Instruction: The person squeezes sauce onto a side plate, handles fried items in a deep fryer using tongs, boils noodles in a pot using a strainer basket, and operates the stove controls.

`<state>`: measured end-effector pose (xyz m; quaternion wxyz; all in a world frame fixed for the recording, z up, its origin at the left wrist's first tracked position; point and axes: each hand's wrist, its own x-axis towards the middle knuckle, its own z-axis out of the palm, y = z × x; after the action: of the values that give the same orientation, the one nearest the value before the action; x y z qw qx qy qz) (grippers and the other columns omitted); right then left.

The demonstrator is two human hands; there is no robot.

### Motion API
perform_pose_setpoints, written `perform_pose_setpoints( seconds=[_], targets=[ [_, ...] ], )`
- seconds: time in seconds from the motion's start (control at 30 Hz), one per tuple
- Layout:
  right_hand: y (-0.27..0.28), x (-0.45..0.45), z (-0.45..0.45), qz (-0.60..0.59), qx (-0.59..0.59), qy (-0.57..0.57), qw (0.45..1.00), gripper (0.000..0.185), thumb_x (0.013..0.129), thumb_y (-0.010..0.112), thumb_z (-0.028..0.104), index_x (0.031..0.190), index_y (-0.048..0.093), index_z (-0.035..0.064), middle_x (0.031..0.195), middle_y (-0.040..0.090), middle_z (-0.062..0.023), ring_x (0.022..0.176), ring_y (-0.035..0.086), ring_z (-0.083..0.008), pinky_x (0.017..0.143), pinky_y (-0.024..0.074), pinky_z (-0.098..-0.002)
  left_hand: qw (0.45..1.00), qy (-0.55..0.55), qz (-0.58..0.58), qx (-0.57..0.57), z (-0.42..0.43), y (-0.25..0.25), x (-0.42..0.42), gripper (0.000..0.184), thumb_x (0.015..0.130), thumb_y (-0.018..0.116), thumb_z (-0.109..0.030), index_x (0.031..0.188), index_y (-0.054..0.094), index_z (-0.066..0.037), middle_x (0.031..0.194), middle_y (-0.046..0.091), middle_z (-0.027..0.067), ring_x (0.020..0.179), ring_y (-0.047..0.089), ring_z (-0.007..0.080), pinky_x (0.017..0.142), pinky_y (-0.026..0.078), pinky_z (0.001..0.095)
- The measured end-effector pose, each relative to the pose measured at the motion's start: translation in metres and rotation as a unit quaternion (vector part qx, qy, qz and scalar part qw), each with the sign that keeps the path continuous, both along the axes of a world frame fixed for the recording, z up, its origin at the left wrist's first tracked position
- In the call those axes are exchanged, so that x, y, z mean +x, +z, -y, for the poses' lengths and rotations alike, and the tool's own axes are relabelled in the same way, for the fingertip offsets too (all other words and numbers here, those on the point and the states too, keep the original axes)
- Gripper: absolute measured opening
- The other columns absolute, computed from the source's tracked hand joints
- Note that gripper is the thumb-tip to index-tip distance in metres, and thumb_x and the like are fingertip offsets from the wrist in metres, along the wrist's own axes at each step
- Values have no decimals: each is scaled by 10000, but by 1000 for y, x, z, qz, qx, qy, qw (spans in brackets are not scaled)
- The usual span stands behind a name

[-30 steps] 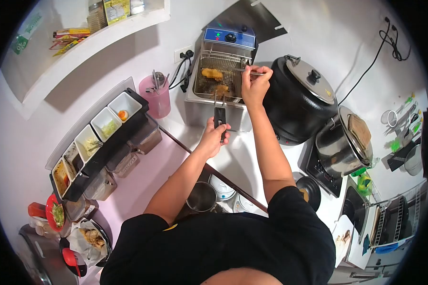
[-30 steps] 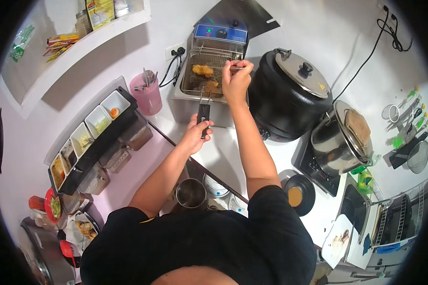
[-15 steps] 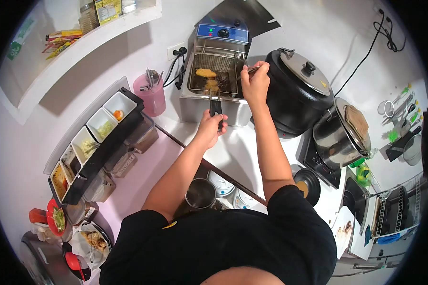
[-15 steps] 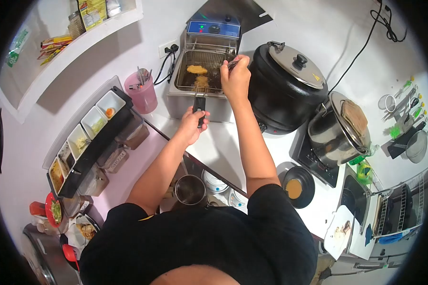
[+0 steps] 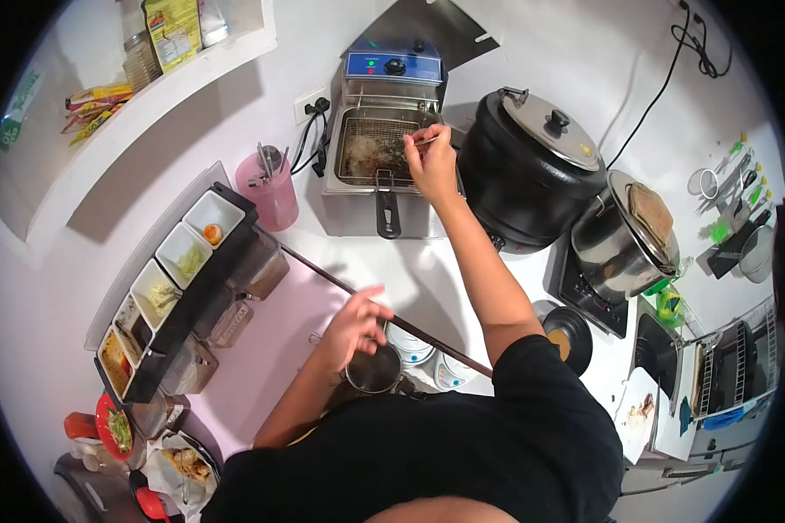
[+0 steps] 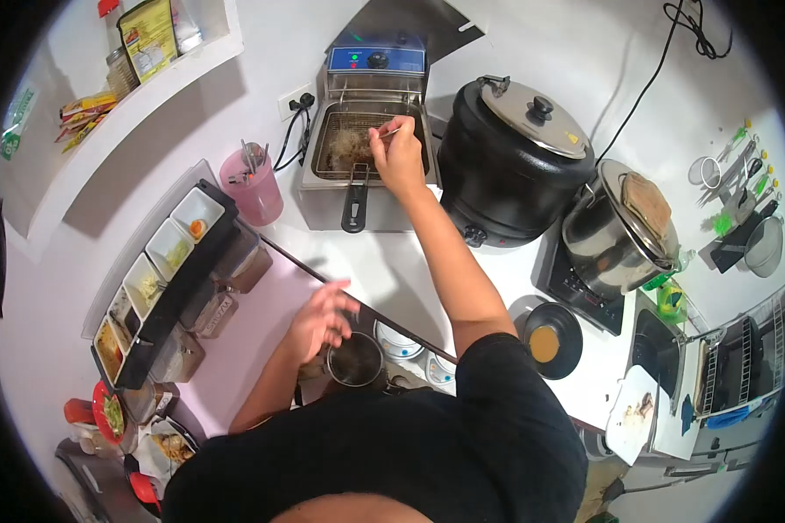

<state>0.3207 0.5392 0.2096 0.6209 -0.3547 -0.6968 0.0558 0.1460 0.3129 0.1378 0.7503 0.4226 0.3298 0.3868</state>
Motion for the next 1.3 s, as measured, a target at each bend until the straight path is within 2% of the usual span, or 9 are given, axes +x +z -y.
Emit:
perform_pose_setpoints(
  seconds=[0.3, 0.43, 0.5, 0.57, 0.7, 0.87, 1.03, 1.27, 1.3],
  targets=[
    [8, 31, 23, -33, 18, -121, 992, 291, 820, 612, 118, 888, 356, -5, 701, 598, -124, 565, 605, -189, 516, 474, -283, 994, 99, 27, -44, 66, -23, -59, 714, 687, 579, -401, 1277, 364, -61, 995, 510, 83, 656, 494, 122, 495, 385, 207],
    [-10, 15, 16, 102, -21, -148, 983, 225, 783, 644, 128, 901, 482, 26, 788, 589, -118, 673, 633, -216, 553, 491, -326, 990, 121, 64, -21, 56, -15, -63, 675, 709, 543, -374, 1264, 363, -35, 976, 515, 88, 634, 471, 118, 484, 359, 207],
    [-37, 16, 7, 22, -104, 15, 994, 264, 700, 687, 122, 882, 516, 35, 824, 562, -129, 759, 597, -311, 641, 476, -381, 995, 59, 77, -4, 46, -17, -62, 654, 725, 524, -336, 1269, 349, -17, 965, 517, 104, 636, 475, 120, 497, 369, 209],
    [-44, 28, 19, 176, 9, -38, 984, 406, 644, 742, 258, 885, 514, 23, 849, 527, -150, 820, 536, -333, 707, 449, -394, 993, 77, 77, 36, 42, -22, -59, 643, 751, 507, -341, 1254, 338, 22, 952, 510, 129, 585, 459, 126, 461, 348, 203],
    [-10, 46, 118, 134, 32, -48, 989, 469, 616, 757, 325, 892, 533, 19, 888, 538, -136, 817, 536, -335, 699, 449, -391, 994, 61, 66, 55, 49, -11, -43, 642, 767, 506, -367, 1234, 347, 44, 950, 506, 142, 562, 458, 128, 445, 340, 197],
    [20, 127, 263, 43, -41, -137, 989, 172, 712, 683, 135, 636, 553, 53, 574, 545, -46, 459, 509, -163, 427, 394, -258, 986, -55, 75, 136, 48, -3, -11, 570, 795, 569, -316, 1205, 392, 38, 894, 521, 131, 588, 476, 110, 444, 342, 186],
    [12, 251, 383, 179, -403, -52, 896, 187, 745, 682, 208, 810, 614, 47, 637, 603, -79, 540, 577, -198, 507, 437, -299, 952, -76, -117, 273, 35, 47, 77, 207, 789, 583, -47, 980, 532, 13, 774, 531, 101, 533, 456, 81, 434, 352, 182],
    [-42, 391, 513, 138, -545, -102, 821, 332, 758, 671, 269, 1001, 604, 53, 705, 620, -119, 623, 602, -242, 574, 461, -323, 740, -16, -18, 672, -23, 148, 342, 56, 822, 543, -34, 831, 571, 14, 704, 507, 70, 500, 438, 77, 451, 329, 197],
    [-40, 406, 531, 143, -533, -125, 824, 319, 757, 673, 255, 990, 606, 48, 697, 614, -118, 612, 598, -234, 573, 457, -323, 816, -32, -53, 575, -23, 171, 384, 79, 816, 568, -61, 840, 584, 13, 723, 524, 59, 544, 457, 86, 495, 350, 210]
  ],
)
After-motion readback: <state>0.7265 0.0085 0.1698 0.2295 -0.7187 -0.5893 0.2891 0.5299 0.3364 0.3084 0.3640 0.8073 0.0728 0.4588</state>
